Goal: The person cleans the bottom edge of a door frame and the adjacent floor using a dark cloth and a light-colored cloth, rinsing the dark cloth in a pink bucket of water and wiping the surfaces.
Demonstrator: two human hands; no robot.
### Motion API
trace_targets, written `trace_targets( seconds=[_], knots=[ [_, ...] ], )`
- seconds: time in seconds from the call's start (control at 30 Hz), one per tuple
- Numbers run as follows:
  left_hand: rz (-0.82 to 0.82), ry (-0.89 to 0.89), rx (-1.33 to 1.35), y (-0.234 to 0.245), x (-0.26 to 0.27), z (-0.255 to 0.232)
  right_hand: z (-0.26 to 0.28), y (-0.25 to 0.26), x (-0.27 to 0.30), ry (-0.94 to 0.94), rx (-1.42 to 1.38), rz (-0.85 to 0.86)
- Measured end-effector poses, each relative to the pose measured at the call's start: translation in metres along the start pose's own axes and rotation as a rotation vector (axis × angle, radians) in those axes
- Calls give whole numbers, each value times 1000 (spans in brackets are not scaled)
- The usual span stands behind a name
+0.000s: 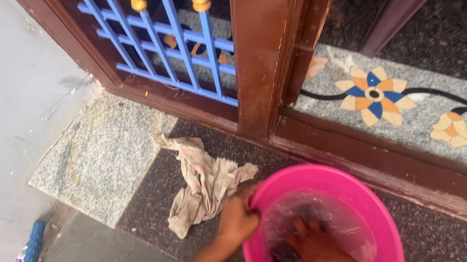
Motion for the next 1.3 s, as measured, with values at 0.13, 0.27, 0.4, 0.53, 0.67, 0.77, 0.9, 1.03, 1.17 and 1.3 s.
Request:
trace_targets(
  seconds=[0.13,0.27,0.4,0.53,0.67,0.77,0.9,1.03,1.17,1.3],
  knots=[
    [104,399,-19,25,-5,23,2,-1,-44,73,-17,-281],
    [-39,362,-108,78,-17,44,15,55,-28,78,-206,-251],
    [-175,275,-266,138,-40,80,42,111,-17,134,-531,-454],
    [-289,163,-532,171,-54,80,72,134,-41,222,-679,-570],
    [-431,79,-798,183,-45,67,86,151,-60,447,-1002,-752],
    [-593,148,-250,167,-15,57,84,157,-69,431,-1257,-812],
    [-241,998,847,89,29,32,88,172,-62,506,-1317,-1013],
    [-120,1011,1413,59,30,-2,100,171,-52,389,-1278,-1112],
    [-189,1019,1583,34,26,30,104,162,-53,157,-959,-1155],
    [-434,992,1616,9,13,83,114,166,-41,221,-856,-1256]
  ],
)
Point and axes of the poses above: each hand's wrist, its own x-axis away from the middle knuckle, its own y-axis out of the back of the hand, z = x × y, the point moved 5 cm from there along -x, towards the middle knuckle, and after that the axes turned 8 degrees about -z, right-handed, at the moved point
